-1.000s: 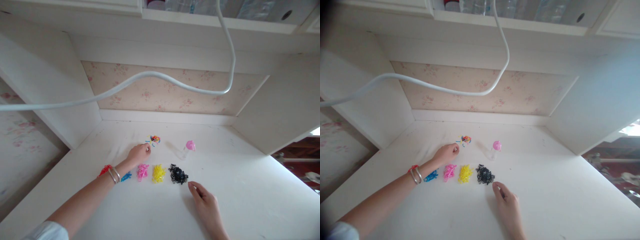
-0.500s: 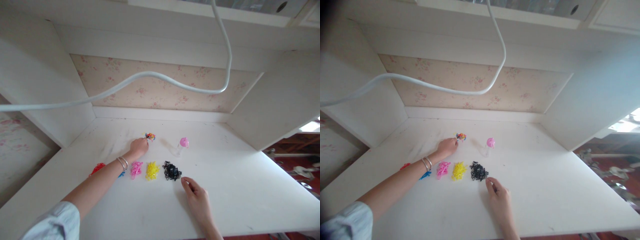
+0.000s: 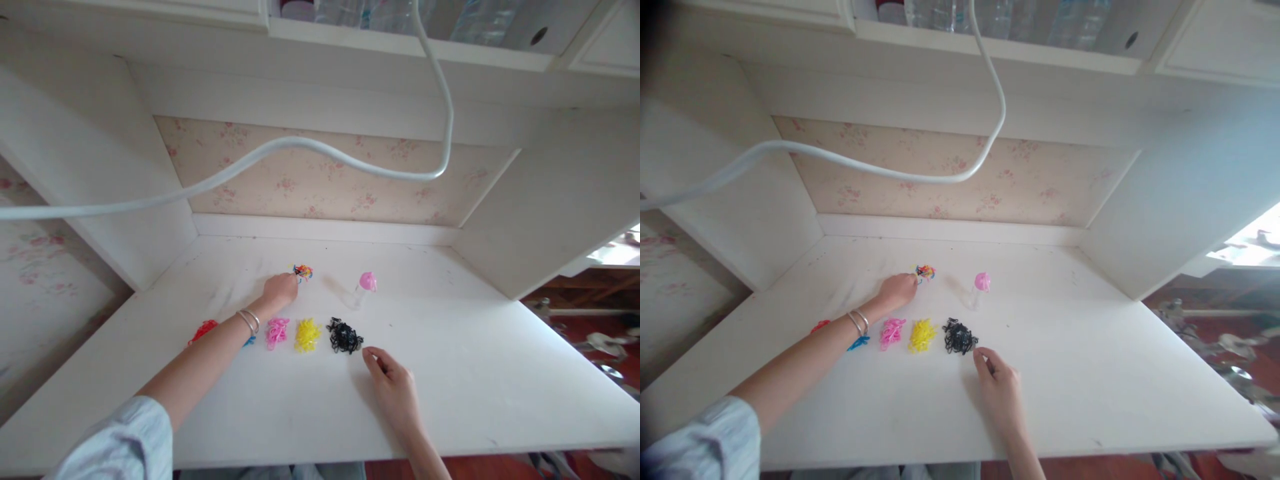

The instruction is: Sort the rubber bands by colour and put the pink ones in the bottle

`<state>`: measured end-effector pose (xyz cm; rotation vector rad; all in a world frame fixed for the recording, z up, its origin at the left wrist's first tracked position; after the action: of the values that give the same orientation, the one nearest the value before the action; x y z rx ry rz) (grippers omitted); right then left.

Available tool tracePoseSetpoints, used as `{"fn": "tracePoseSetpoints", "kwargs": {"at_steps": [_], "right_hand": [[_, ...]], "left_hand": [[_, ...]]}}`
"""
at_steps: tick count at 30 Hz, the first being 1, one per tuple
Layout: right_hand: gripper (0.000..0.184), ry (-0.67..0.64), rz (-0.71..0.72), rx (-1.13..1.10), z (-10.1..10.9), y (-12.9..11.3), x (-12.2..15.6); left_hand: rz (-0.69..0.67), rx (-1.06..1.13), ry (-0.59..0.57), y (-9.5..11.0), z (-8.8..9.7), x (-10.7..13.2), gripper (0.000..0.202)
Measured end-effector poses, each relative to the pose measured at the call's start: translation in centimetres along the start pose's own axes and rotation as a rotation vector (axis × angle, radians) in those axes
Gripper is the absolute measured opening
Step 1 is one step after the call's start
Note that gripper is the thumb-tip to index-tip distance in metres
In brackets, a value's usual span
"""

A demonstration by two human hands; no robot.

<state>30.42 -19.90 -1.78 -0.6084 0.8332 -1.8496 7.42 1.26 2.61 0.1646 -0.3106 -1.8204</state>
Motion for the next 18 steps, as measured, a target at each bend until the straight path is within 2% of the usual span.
{"fn": "tracePoseSetpoints", "kwargs": {"at_steps": [4, 8, 10, 13, 18], "right_hand": [[0.045, 0.001, 0.0, -0.036, 0.3, 0.2, 0.2], [0.045, -0.024, -0.011, -0.032, 0.1, 0.5, 0.1], [0.044, -0.031, 0.002, -0.018, -0.1, 0.6, 0.1], [0.043, -0.026, 0.014, 0.01, -0.2, 0.5, 0.1], [0.045, -0.015, -0.018, 0.042, -0.1, 0.4, 0.4]], "left_hand": [[0.008, 0.07, 0.063, -2.4, 3.4, 2.7, 0.025], [0.024, 0.127, 0.095, -6.2, 5.7, 7.9, 0.028], [0.065, 0.184, 0.104, -8.1, 5.8, 10.7, 0.029], [0.139, 0.227, 0.086, -10.1, 4.9, 13.9, 0.029], [0.175, 0.199, 0.078, -10.4, 3.1, 16.0, 0.028]]}}
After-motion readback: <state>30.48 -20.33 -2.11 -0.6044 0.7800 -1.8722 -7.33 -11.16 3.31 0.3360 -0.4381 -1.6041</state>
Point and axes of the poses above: each hand's wrist, its own x-axis away from the middle knuckle, its own z-axis out of the back of the hand, y = z × x, the point moved 6 cm from there along -x, towards the middle knuckle, and after that the axes turned 8 degrees about x, right-handed, at the moved point
